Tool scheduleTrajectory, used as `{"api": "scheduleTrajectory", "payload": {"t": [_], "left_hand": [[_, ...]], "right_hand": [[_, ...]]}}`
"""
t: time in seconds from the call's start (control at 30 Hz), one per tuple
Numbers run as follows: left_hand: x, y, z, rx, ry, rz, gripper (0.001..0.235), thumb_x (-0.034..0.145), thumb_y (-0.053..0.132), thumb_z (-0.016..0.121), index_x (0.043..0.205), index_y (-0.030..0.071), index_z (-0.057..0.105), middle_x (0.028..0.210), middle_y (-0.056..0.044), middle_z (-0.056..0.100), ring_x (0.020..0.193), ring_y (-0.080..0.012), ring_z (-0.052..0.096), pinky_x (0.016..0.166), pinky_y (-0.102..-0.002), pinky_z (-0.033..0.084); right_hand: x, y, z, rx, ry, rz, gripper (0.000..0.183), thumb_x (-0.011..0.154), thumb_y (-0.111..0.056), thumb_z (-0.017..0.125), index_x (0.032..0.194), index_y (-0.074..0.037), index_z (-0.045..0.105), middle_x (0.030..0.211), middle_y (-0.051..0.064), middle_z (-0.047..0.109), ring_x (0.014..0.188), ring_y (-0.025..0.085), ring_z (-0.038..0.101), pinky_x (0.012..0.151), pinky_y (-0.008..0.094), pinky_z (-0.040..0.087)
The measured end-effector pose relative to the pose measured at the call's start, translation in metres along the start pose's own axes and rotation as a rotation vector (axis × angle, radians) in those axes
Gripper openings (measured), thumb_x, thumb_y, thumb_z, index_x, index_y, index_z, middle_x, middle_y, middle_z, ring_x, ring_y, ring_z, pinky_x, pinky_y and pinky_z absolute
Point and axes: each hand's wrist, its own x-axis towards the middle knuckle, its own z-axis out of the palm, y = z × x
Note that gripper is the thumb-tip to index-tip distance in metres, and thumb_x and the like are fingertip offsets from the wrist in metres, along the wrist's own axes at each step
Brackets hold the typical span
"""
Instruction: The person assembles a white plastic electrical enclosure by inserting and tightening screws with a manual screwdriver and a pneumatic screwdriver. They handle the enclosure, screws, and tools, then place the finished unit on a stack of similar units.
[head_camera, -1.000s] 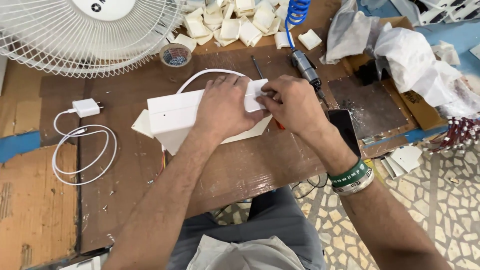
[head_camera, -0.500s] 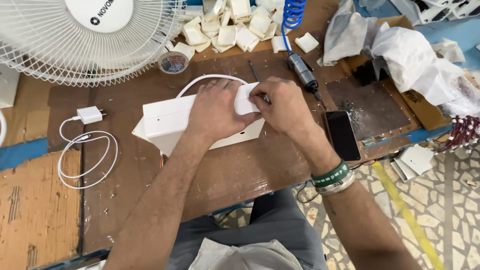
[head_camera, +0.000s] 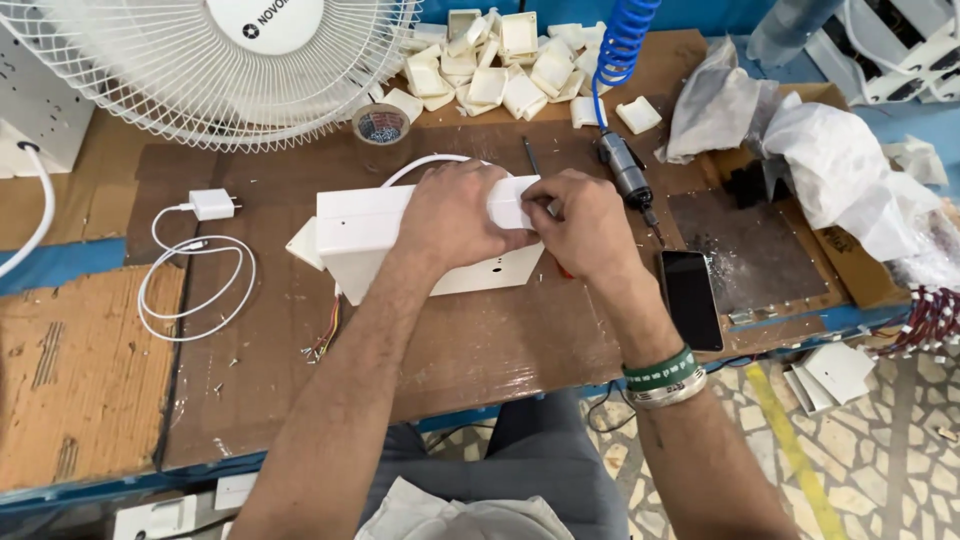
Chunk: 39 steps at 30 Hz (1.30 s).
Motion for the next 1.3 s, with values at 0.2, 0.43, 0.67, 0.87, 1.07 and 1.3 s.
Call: {"api": "scheduleTrajectory", "payload": {"t": [0.2,0.43,0.67,0.87,1.07,1.3], "left_hand": [[-0.001,-0.001,0.006,-0.002,0.053,-0.016,0.073,0.055,0.071,0.083,0.11,0.024,0.072,0.101,0.001,0.073,0.106,-0.0302,0.07,0.092,-0.048,0.053],[-0.003,0.003,-0.003,0.003,0.056,0.049,0.07,0.059,0.071,0.083,0.103,0.017,0.072,0.096,-0.008,0.074,0.097,-0.0374,0.072,0.087,-0.053,0.056],[-0.004,-0.001,0.0,0.019,0.061,0.024,0.076,0.057,0.074,0.082,0.11,0.021,0.07,0.099,-0.005,0.073,0.097,-0.0334,0.072,0.086,-0.049,0.056],[-0.005,0.004,0.0,-0.011,0.06,-0.021,0.079,0.057,0.067,0.084,0.117,0.018,0.071,0.105,-0.006,0.072,0.102,-0.0341,0.071,0.091,-0.048,0.053],[-0.001,0.002,0.0,-0.035,0.033,-0.015,0.08,0.06,0.068,0.082,0.117,0.014,0.07,0.105,-0.009,0.072,0.104,-0.0355,0.07,0.093,-0.05,0.052],[-0.004,0.009,-0.01,-0.085,-0.004,-0.02,0.074,0.063,0.058,0.085,0.118,0.01,0.07,0.109,-0.013,0.072,0.103,-0.04,0.069,0.093,-0.052,0.051]], "right_hand": [[-0.005,0.0,0.002,-0.056,0.037,-0.028,0.011,0.085,-0.02,0.076,0.095,-0.021,0.078,0.085,0.003,0.072,0.083,0.03,0.073,0.071,0.044,0.062],[-0.006,-0.003,-0.003,-0.002,0.055,-0.042,0.009,0.083,-0.019,0.075,0.091,-0.018,0.078,0.079,0.006,0.071,0.077,0.032,0.072,0.066,0.044,0.06],[-0.01,-0.023,-0.009,0.044,0.086,-0.012,0.018,0.085,-0.017,0.075,0.102,-0.014,0.078,0.077,0.007,0.069,0.071,0.032,0.072,0.061,0.041,0.06],[-0.005,-0.02,-0.008,0.127,0.057,0.036,0.008,0.084,-0.013,0.076,0.092,-0.014,0.079,0.075,0.009,0.069,0.072,0.031,0.072,0.059,0.038,0.06],[-0.003,-0.02,-0.007,0.155,0.076,0.052,0.006,0.085,-0.009,0.076,0.091,-0.009,0.077,0.076,0.012,0.07,0.072,0.031,0.072,0.059,0.038,0.06],[0.0,0.003,-0.026,0.353,0.047,0.293,0.027,0.084,-0.01,0.076,0.11,-0.007,0.077,0.081,0.014,0.074,0.069,0.022,0.069,0.066,0.038,0.062]]}}
